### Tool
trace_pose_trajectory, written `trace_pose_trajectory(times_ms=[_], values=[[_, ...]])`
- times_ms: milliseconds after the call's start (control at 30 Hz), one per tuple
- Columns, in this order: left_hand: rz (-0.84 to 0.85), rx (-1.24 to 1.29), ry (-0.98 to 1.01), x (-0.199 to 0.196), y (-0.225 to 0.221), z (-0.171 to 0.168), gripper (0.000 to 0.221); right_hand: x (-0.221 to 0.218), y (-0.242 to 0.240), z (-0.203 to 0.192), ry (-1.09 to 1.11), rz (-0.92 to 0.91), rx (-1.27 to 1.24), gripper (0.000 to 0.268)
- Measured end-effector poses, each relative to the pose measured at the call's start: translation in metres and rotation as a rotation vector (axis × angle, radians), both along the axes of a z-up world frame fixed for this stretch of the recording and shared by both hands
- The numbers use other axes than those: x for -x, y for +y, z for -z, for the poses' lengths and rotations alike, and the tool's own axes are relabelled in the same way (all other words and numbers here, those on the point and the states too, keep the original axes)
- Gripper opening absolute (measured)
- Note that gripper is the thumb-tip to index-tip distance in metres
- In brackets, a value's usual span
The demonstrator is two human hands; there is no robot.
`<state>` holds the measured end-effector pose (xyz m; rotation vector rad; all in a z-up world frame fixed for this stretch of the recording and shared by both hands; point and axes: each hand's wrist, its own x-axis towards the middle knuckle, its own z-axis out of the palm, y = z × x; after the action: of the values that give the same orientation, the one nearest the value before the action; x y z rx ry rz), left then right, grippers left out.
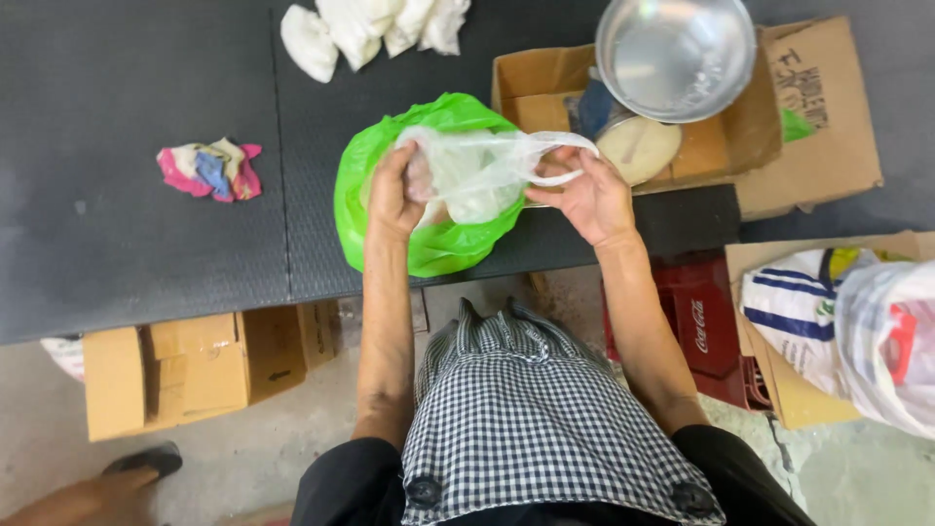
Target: Weigh white fibrous material and white powder on a scale and portion them into plastic bags.
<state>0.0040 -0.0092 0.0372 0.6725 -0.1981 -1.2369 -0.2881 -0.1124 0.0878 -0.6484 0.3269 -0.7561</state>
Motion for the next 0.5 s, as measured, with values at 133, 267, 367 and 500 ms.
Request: trace_pose_trajectory(times_ms=[133,267,367,500], values=[[0.197,-0.074,-0.329,0.036,0.007,-0.002,0.021,0.052,-0.018,0.018,0.063,0.144,0.095,0.022],[0.389,-0.045,-0.459,0.096,0.016,-0.033,0.025,0.095,-0.020,0.016,-0.131,0.008,-0.170,0.026],[0.479,-0.067,-0.436,0.134,0.013,-0.020,0.028,0.135,-0.029,0.043,-0.093,0.077,-0.240,0.026],[0.533,-0.125,-0.372,0.176,0.002,0.064,0.027,0.182,-0.026,0.063,0.012,0.185,-0.376,0.026]])
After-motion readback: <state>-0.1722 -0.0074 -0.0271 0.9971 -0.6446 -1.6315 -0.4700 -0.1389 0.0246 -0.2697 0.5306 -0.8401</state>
